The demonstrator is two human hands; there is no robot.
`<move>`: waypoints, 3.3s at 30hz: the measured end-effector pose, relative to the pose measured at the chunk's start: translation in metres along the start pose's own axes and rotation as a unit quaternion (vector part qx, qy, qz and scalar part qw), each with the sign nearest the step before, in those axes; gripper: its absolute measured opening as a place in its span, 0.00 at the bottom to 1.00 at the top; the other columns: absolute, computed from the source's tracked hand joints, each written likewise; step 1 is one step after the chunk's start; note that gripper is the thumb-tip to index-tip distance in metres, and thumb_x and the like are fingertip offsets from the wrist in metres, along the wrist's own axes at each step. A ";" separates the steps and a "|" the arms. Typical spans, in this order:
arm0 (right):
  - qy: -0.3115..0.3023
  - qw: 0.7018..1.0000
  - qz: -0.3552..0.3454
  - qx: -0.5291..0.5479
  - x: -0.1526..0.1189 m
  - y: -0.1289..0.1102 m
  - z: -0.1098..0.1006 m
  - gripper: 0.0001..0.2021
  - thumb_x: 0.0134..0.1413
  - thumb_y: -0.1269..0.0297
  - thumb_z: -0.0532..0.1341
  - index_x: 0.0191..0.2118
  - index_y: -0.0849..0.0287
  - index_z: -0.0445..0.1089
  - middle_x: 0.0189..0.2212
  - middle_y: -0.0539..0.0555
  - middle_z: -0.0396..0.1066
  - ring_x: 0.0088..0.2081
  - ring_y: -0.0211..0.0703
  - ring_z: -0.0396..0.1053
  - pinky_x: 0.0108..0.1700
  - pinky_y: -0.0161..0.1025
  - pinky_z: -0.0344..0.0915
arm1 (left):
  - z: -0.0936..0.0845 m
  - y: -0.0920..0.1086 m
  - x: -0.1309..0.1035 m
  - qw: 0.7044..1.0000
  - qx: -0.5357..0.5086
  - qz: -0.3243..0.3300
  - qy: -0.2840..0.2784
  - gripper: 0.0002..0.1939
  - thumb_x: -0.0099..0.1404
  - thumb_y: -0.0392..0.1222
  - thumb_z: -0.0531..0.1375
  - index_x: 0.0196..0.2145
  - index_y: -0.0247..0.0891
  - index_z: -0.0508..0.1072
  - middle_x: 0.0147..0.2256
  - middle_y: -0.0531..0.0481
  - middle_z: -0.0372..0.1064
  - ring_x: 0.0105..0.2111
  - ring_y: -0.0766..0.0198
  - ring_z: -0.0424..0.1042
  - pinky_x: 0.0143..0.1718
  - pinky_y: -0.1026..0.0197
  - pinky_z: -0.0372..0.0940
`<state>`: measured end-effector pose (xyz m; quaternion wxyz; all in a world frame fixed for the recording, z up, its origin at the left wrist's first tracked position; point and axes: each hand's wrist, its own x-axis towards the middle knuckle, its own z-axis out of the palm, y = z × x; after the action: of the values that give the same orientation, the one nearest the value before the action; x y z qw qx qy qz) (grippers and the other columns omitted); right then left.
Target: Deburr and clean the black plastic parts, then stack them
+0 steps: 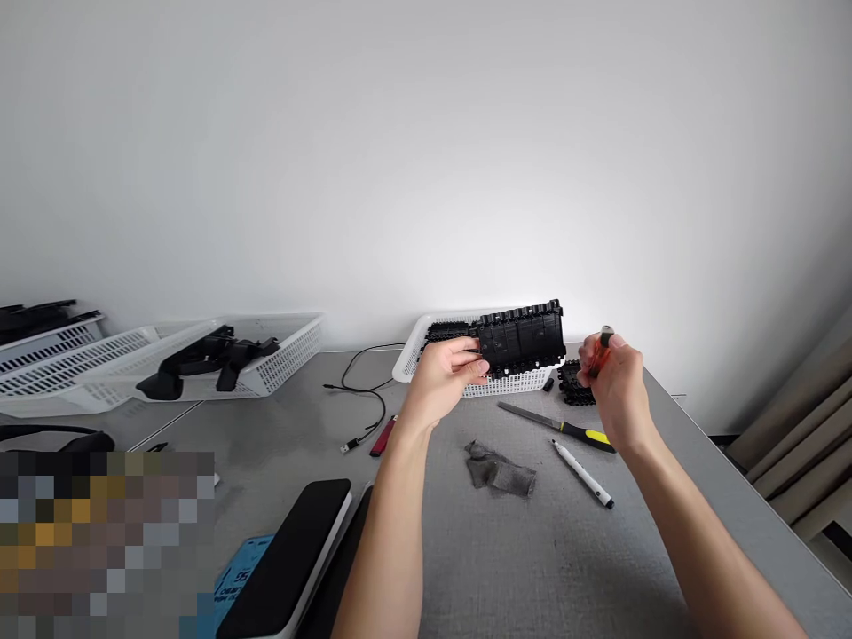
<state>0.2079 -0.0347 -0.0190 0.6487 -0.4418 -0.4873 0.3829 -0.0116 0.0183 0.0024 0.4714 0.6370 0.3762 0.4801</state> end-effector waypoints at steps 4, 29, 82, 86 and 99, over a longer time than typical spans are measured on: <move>-0.110 0.980 0.102 0.127 -0.021 -0.014 0.026 0.14 0.51 0.50 0.51 0.26 0.54 0.53 0.25 0.49 0.48 0.27 0.40 0.47 0.26 0.35 0.50 | 0.003 -0.004 0.001 1.000 -0.016 0.003 -0.013 0.13 0.51 0.40 0.69 0.36 0.35 0.78 0.33 0.47 0.78 0.31 0.60 0.77 0.35 0.57 0.75; -0.311 0.859 0.323 0.246 0.003 -0.006 0.053 0.11 0.44 0.54 0.51 0.25 0.55 0.51 0.21 0.45 0.44 0.23 0.34 0.39 0.21 0.30 0.36 | 0.020 -0.006 0.001 0.990 0.091 0.072 -0.079 0.12 0.59 0.33 0.56 0.36 0.38 0.78 0.35 0.47 0.80 0.35 0.59 0.79 0.39 0.61 0.69; -0.315 0.863 0.318 0.233 -0.002 -0.006 0.053 0.14 0.47 0.51 0.52 0.25 0.56 0.52 0.22 0.45 0.43 0.23 0.35 0.38 0.21 0.31 0.35 | 0.019 -0.006 -0.002 0.989 0.091 0.093 -0.071 0.13 0.60 0.30 0.54 0.38 0.35 0.77 0.36 0.47 0.79 0.36 0.60 0.78 0.39 0.62 0.69; -0.309 0.863 0.320 0.238 -0.001 -0.006 0.051 0.12 0.47 0.53 0.51 0.25 0.56 0.53 0.22 0.45 0.42 0.23 0.35 0.38 0.21 0.31 0.35 | 0.024 -0.006 -0.003 0.987 0.104 0.095 -0.074 0.11 0.58 0.29 0.53 0.33 0.36 0.75 0.32 0.50 0.78 0.33 0.63 0.77 0.34 0.65 0.67; -0.284 0.846 0.339 0.299 0.007 -0.009 0.038 0.11 0.47 0.55 0.52 0.25 0.56 0.52 0.22 0.45 0.43 0.23 0.35 0.39 0.21 0.29 0.37 | 0.017 -0.006 -0.003 0.993 0.064 0.064 -0.069 0.10 0.60 0.36 0.62 0.40 0.35 0.78 0.39 0.43 0.79 0.41 0.54 0.79 0.45 0.56 0.71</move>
<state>0.1728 -0.0238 -0.0033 0.4124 -0.2364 -0.3323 0.8146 0.0044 0.0134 -0.0059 0.4231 0.7202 0.3307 0.4391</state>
